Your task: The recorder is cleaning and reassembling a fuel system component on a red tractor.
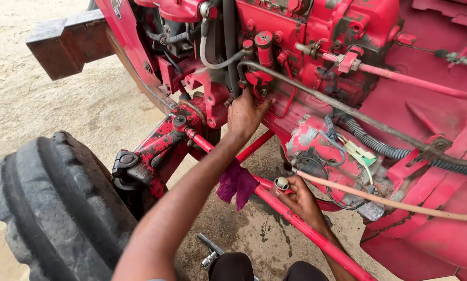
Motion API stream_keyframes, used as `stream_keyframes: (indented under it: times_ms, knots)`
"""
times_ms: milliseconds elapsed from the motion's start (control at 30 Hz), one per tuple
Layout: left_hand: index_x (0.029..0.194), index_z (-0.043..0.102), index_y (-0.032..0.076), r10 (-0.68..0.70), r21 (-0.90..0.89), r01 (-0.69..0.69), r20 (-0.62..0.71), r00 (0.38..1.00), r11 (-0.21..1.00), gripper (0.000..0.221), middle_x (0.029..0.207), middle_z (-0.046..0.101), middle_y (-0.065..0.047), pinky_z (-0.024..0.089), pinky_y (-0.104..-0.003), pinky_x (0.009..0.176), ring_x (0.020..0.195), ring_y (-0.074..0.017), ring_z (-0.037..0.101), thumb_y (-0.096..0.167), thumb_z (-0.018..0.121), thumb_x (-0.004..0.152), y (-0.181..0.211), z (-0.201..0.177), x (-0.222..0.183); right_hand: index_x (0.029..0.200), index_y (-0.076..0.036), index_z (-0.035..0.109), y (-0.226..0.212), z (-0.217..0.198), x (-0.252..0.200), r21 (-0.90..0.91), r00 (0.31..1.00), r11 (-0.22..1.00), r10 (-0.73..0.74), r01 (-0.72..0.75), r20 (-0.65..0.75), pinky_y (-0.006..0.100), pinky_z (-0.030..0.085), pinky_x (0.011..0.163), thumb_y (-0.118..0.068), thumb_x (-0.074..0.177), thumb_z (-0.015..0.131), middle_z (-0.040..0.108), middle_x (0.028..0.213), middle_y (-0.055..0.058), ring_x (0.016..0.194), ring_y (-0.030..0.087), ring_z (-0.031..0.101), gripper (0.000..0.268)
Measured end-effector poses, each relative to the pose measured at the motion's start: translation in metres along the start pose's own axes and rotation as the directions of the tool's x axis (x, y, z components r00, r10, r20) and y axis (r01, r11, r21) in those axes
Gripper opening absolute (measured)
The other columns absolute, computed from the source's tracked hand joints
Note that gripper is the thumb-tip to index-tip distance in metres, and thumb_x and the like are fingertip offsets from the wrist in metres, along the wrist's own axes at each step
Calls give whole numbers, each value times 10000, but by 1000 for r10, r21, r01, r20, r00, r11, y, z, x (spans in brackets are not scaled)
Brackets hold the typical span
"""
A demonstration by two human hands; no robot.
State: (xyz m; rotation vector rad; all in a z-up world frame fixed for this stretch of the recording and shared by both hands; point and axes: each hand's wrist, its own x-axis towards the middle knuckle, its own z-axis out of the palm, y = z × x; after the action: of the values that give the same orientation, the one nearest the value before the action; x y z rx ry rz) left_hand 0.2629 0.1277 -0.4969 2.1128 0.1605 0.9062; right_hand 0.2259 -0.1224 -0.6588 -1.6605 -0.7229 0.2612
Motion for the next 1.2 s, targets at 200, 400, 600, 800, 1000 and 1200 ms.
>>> stream_keyframes:
  times_ms: [200, 400, 600, 800, 1000, 1200]
  knots:
    - [1138, 615, 8, 175, -43, -190, -229, 957, 981, 425, 1042, 716, -232, 552, -520, 799, 939, -425, 704, 351, 717, 907, -48, 48, 15, 1168, -19, 522, -7, -2, 6, -150, 1000, 988, 23, -23, 2, 271, 598, 704, -112, 926, 696, 744, 1067, 120, 892, 133, 746, 312]
    - [1116, 593, -1, 168, -56, -186, -233, 958, 981, 447, 942, 700, -231, 531, -533, 704, 820, -433, 693, 332, 757, 867, -17, 19, 1, 1167, -19, 538, 18, -5, 13, -158, 999, 987, -17, 24, 40, 275, 589, 735, -100, 923, 708, 746, 1087, 109, 942, 123, 727, 308]
    - [1104, 626, 72, 94, -31, -103, -220, 971, 994, 298, 838, 728, -153, 554, -508, 706, 783, -377, 725, 307, 690, 931, -42, 34, 8, 1200, -22, 541, 4, 3, 16, -71, 998, 997, 37, -33, 44, 282, 581, 786, -101, 925, 696, 730, 1108, 100, 956, 116, 716, 325]
    - [1153, 564, 61, 175, -32, -195, -316, 932, 980, 373, 807, 720, -160, 542, -514, 632, 731, -398, 704, 313, 718, 925, -35, 29, 8, 1226, -13, 556, -31, 23, 23, 9, 999, 998, 54, -54, 4, 274, 564, 791, -107, 941, 678, 709, 1071, 92, 920, 110, 685, 324]
    - [1173, 584, 83, 115, -36, -133, -315, 942, 991, 269, 699, 684, -156, 504, -511, 556, 668, -393, 696, 240, 670, 972, -33, 16, 1, 1293, -21, 553, -42, 36, 44, 193, 998, 980, -43, 50, -36, 293, 568, 813, -176, 984, 626, 695, 1089, 89, 983, 142, 698, 354]
    - [1039, 563, 73, 162, 29, -164, -383, 909, 986, 225, 703, 673, -160, 498, -495, 541, 670, -382, 695, 256, 688, 1003, -41, 19, 3, 1295, -28, 565, -60, 60, 83, 450, 993, 887, -75, 106, -87, 354, 573, 745, -218, 1009, 616, 671, 1070, 75, 973, 186, 685, 347]
